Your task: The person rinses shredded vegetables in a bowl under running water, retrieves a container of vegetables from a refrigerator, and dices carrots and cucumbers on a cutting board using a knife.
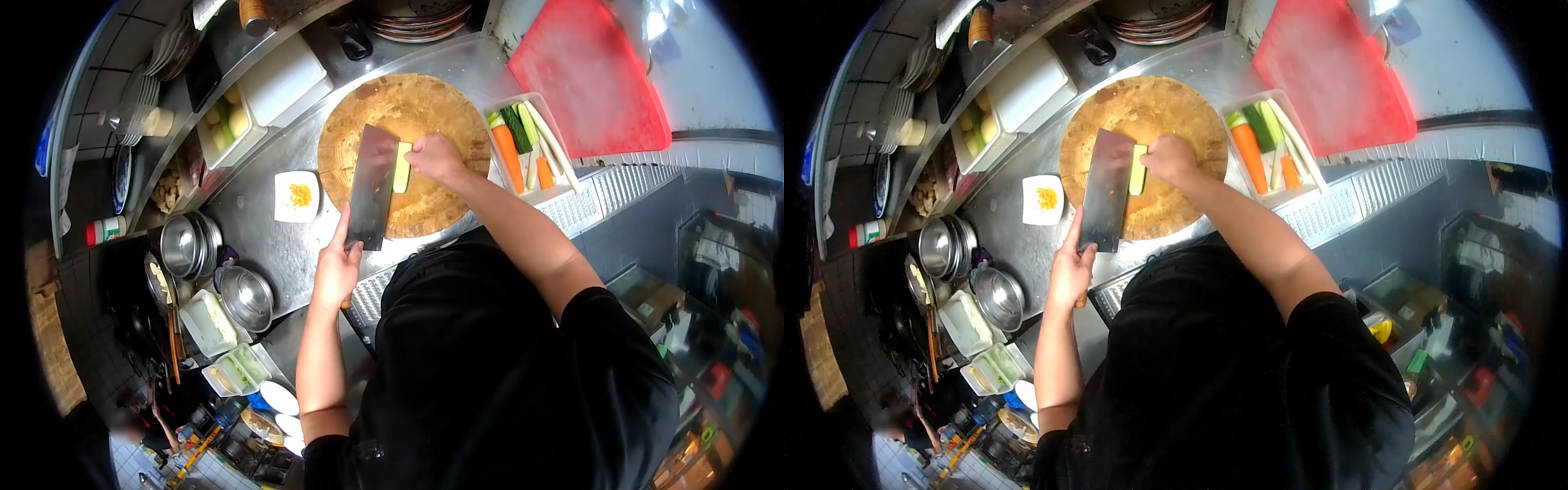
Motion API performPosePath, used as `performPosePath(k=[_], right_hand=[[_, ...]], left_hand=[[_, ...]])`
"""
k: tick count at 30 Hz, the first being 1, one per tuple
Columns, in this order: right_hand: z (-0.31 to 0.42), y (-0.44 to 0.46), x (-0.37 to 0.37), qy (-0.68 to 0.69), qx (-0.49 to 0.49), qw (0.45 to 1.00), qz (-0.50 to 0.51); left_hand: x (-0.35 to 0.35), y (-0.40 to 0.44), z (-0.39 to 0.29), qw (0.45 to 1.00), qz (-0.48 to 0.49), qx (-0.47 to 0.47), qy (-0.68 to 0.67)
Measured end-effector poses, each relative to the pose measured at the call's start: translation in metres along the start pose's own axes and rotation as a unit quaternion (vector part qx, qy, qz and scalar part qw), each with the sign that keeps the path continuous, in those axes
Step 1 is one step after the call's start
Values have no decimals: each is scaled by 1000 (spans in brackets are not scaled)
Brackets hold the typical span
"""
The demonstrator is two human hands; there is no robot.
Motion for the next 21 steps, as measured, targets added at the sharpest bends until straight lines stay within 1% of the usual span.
performPosePath(k=[1, 3, 9, 15, 17, 19, 20, 21], right_hand=[[-1, 0, 0, 6, 3, 1000, -9], [2, -3, 1, 17, 8, 999, -26], [6, -6, 3, 24, -9, 1000, -4], [6, -8, 4, 69, -5, 997, -17], [-1, 2, -3, -20, 41, 999, -16], [-4, 8, -7, -77, 82, 994, -4], [-7, 10, -9, -89, 100, 991, 6], [-4, 7, -7, -71, 83, 994, 19]], left_hand=[[0, -1, 0, 1000, -6, -15, 0], [1, -2, 1, 1000, -1, -7, 9], [8, -10, -4, 999, 14, 5, 38], [9, -29, 4, 999, 28, 20, 40], [9, -36, 8, 999, 34, 24, 36], [12, -44, 9, 998, 44, 32, 36], [13, -48, 10, 997, 43, 35, 44], [14, -51, 12, 997, 43, 38, 53]])
Point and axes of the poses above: each hand's wrist, its own y-axis towards the middle knuckle, its own x-axis out of the back of the hand, z = x × y, the point moved 6 cm from there along y, towards the middle knuckle, and after that the axes turned 11 degrees about y, right-handed, at the moved point
